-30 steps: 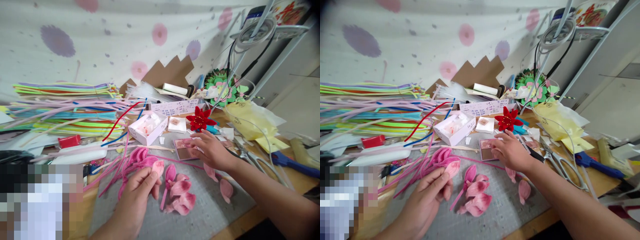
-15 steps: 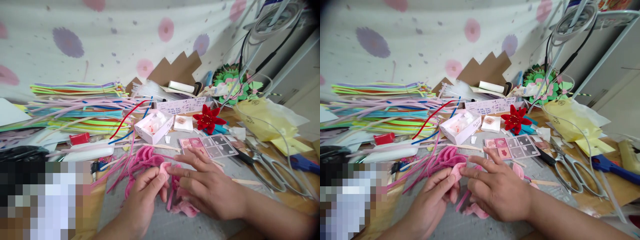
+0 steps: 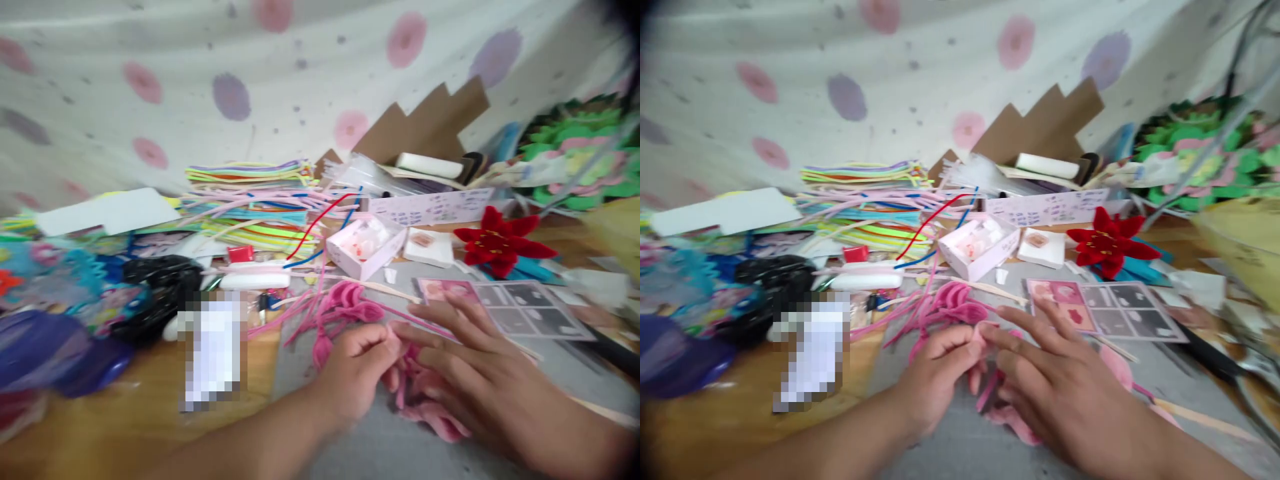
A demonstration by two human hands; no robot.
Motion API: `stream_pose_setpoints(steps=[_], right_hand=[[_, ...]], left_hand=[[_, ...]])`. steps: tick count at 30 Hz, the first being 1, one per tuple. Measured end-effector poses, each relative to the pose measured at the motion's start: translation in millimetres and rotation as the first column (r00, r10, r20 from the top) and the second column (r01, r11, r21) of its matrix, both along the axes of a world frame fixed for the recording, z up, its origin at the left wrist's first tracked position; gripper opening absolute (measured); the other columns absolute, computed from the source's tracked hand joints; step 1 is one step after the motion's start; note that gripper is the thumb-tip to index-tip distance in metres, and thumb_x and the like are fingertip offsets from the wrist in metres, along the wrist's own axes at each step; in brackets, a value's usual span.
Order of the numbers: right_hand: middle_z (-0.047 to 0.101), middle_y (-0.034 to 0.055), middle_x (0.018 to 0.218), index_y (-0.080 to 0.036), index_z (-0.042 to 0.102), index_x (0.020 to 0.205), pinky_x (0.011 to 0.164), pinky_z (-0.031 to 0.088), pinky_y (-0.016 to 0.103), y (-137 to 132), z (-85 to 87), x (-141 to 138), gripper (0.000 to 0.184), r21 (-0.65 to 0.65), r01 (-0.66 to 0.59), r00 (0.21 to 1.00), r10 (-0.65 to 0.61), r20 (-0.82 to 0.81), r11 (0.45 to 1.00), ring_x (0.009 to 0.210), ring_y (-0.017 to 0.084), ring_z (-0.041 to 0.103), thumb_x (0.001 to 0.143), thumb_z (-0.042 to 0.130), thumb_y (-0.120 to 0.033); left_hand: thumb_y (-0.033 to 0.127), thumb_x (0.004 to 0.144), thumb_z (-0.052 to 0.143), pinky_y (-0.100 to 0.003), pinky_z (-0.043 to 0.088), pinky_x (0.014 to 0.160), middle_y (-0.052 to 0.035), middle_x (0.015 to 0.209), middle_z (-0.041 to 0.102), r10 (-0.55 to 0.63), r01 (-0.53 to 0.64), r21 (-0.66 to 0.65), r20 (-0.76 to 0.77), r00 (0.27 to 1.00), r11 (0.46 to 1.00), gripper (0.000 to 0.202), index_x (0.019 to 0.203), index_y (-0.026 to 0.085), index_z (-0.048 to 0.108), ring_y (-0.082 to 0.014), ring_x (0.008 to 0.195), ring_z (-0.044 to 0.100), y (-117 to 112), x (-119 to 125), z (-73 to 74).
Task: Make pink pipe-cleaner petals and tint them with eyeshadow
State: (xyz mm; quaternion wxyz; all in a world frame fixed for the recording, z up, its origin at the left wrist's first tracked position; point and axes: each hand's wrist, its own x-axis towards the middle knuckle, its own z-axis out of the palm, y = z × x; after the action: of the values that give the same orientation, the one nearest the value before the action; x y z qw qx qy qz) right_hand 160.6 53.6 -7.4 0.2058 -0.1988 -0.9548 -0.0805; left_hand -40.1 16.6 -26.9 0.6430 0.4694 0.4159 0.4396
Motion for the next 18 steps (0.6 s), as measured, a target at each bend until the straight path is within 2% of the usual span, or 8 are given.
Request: stream_pose_setpoints(steps=[3, 6, 8, 12, 15, 18], right_hand=[[0.062, 0.0004, 0.124, -0.032, 0.06, 0.111, 0.115, 0.013, 0.054, 9, -10.9, 7, 0.028, 0.102, -0.074, 0.996, 0.079, -0.045, 0.992, 0.131, 0.031, 0.038, 0.084, 0.057, -0.037], [0.062, 0.001, 0.123, -0.034, 0.061, 0.112, 0.116, 0.017, 0.052, 14, -18.6, 12, 0.032, 0.083, -0.05, 0.997, 0.055, -0.056, 0.995, 0.13, 0.032, 0.04, 0.08, 0.06, -0.035], [0.061, -0.0018, 0.124, -0.04, 0.062, 0.113, 0.117, 0.019, 0.051, 14, -23.7, 13, 0.035, 0.07, -0.045, 0.996, 0.05, -0.078, 0.997, 0.128, 0.032, 0.042, 0.078, 0.062, -0.032], [0.06, -0.0084, 0.124, -0.051, 0.051, 0.125, 0.116, 0.023, 0.051, 12, -37.1, 6, 0.047, 0.029, -0.009, 0.958, 0.017, -0.285, 1.0, 0.122, 0.029, 0.049, 0.081, 0.055, -0.034], [0.062, -0.0057, 0.122, -0.049, 0.044, 0.132, 0.113, 0.027, 0.053, 7, -43.3, -5, 0.05, 0.027, -0.001, 0.924, 0.011, -0.382, 1.0, 0.119, 0.029, 0.052, 0.084, 0.051, -0.037], [0.07, -0.0035, 0.107, -0.047, 0.048, 0.129, 0.111, 0.029, 0.052, 8, -40.7, -6, 0.045, 0.027, 0.017, 0.887, -0.003, -0.461, 1.0, 0.114, 0.027, 0.056, 0.086, 0.051, -0.034]], left_hand=[[0.038, 0.084, 0.051, -0.025, 0.033, 0.053, 0.0015, 0.054, 0.05, 0.01, -0.01, 0.018, -0.001, 1.0, 1.0, 0.031, 0.062, 0.017, 0.052, -0.0096, 0.049, 0.045, 2, -1, 0.4], [0.039, 0.08, 0.054, -0.024, 0.034, 0.049, 0.0023, 0.053, 0.048, -0.009, 0.009, -0.005, 0.08, 0.997, 1.0, 0.028, 0.062, 0.018, 0.051, -0.0091, 0.045, 0.044, 1, 0, 1.0], [0.041, 0.077, 0.055, -0.024, 0.034, 0.046, 0.0029, 0.05, 0.047, -0.028, 0.031, -0.021, 0.12, 0.992, 0.999, 0.028, 0.062, 0.018, 0.05, -0.009, 0.043, 0.043, 0, 1, 1.4], [0.045, 0.076, 0.055, -0.023, 0.034, 0.045, 0.0025, 0.05, 0.048, -0.046, 0.049, -0.019, 0.126, 0.991, 0.999, 0.031, 0.061, 0.018, 0.051, -0.0085, 0.042, 0.044, -1, 2, 2.3], [0.047, 0.075, 0.056, -0.023, 0.034, 0.044, 0.0026, 0.049, 0.049, -0.053, 0.056, -0.017, 0.143, 0.988, 0.998, 0.033, 0.059, 0.019, 0.05, -0.0083, 0.041, 0.044, 0, 2, 1.7], [0.045, 0.076, 0.055, -0.023, 0.032, 0.043, 0.0029, 0.048, 0.047, -0.022, 0.025, -0.028, 0.11, 0.994, 0.999, 0.032, 0.06, 0.018, 0.051, -0.0087, 0.04, 0.044, 2, 2, 0.2]])
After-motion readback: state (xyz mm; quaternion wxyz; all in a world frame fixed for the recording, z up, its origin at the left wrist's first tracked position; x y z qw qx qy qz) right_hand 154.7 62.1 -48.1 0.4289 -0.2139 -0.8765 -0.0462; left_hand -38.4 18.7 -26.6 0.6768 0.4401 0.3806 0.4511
